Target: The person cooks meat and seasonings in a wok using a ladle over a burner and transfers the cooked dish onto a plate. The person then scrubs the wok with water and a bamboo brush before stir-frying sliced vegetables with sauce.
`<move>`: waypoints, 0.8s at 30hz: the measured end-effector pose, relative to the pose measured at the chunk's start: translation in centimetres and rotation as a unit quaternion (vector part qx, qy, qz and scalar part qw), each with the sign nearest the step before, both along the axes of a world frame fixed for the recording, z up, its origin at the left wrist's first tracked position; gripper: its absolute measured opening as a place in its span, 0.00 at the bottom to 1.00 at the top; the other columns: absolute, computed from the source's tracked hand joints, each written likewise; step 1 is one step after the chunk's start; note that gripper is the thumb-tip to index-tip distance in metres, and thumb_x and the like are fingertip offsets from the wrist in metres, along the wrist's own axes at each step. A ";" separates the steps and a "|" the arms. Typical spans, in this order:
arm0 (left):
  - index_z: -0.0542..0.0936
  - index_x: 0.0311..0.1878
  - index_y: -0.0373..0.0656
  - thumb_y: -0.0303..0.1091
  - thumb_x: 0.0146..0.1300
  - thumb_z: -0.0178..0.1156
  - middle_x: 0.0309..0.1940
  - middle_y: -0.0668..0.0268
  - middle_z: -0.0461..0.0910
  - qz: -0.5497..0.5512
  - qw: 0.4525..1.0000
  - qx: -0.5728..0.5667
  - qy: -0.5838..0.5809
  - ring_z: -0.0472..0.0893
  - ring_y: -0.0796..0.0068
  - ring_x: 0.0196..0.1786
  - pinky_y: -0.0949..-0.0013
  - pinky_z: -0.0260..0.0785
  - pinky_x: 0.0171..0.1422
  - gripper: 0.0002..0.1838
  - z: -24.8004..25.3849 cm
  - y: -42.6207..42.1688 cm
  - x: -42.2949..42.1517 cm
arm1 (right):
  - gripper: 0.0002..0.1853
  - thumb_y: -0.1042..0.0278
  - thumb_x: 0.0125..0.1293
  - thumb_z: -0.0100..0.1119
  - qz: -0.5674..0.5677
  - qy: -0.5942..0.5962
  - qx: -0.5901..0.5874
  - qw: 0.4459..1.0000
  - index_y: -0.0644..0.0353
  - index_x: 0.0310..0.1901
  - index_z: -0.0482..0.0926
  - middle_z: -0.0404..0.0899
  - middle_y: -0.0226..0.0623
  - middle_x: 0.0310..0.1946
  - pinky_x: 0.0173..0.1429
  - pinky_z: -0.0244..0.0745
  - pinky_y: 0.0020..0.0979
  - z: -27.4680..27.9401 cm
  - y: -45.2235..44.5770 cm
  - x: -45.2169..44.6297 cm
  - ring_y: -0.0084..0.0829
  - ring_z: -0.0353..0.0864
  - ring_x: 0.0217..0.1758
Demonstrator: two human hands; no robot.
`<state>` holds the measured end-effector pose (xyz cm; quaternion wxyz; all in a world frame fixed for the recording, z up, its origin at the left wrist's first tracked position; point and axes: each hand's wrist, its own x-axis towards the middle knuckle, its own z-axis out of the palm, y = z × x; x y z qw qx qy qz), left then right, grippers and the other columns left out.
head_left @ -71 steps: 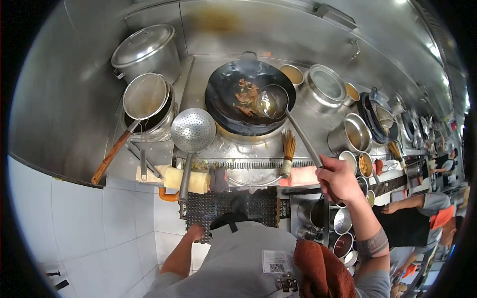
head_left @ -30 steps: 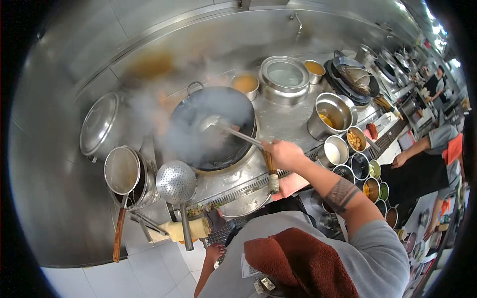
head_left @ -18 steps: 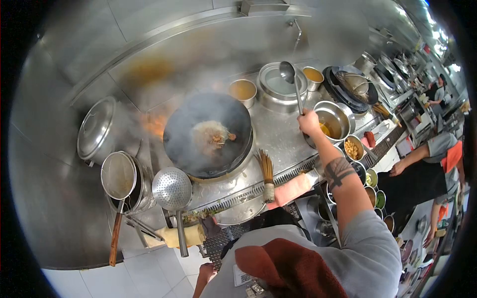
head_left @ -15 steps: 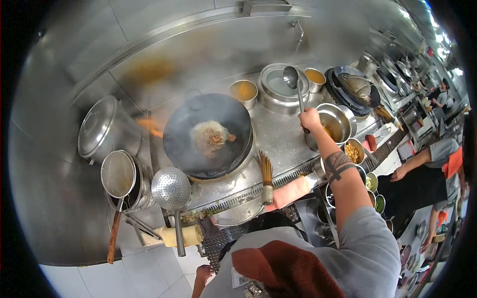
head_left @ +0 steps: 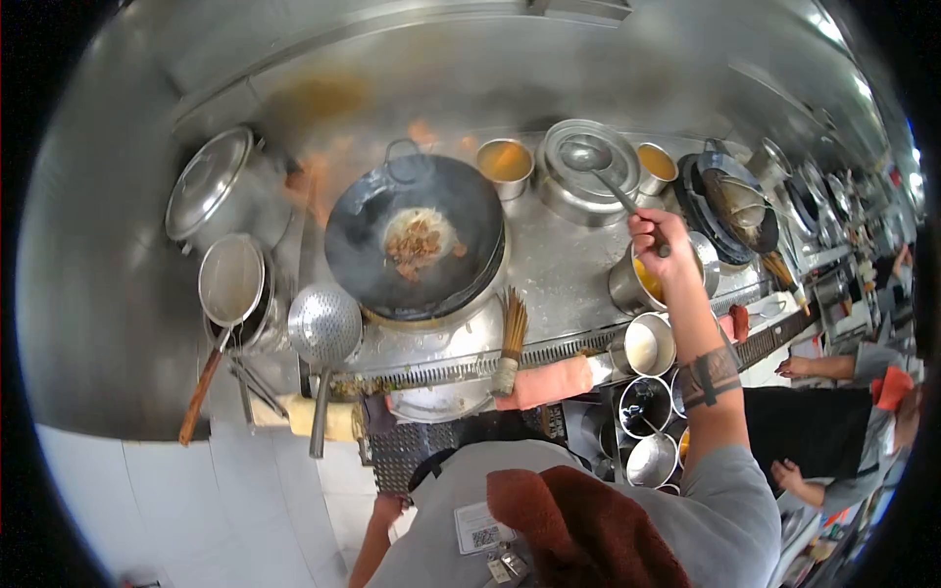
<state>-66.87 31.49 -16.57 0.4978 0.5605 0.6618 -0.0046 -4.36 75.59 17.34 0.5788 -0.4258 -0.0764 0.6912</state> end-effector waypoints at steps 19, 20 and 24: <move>0.86 0.39 0.38 0.28 0.65 0.55 0.32 0.57 0.87 0.223 0.973 -0.046 -0.023 0.88 0.64 0.33 0.61 0.81 0.37 0.11 -0.8 -4.3 3.2 | 0.11 0.69 0.76 0.49 0.130 0.029 -0.001 0.991 0.71 0.48 0.69 0.74 0.39 0.34 0.16 0.68 0.22 7.6 -11.6 -1.0 0.18 0.72 0.21; 0.87 0.40 0.42 0.31 0.64 0.58 0.36 0.58 0.87 0.235 0.967 -0.095 -0.020 0.88 0.61 0.37 0.59 0.81 0.42 0.09 -1.3 -4.7 2.9 | 0.13 0.69 0.77 0.48 0.133 0.047 -0.002 0.990 0.73 0.52 0.69 0.75 0.40 0.34 0.15 0.69 0.23 7.8 -11.7 -1.4 0.19 0.73 0.21; 0.88 0.40 0.48 0.33 0.63 0.62 0.41 0.59 0.88 0.217 0.969 -0.108 0.042 0.87 0.58 0.44 0.57 0.81 0.52 0.07 0.9 -4.4 2.5 | 0.02 0.73 0.74 0.52 0.164 0.038 -0.010 0.986 0.61 0.42 0.72 0.76 0.40 0.32 0.14 0.66 0.23 8.2 -11.8 -4.9 0.20 0.72 0.21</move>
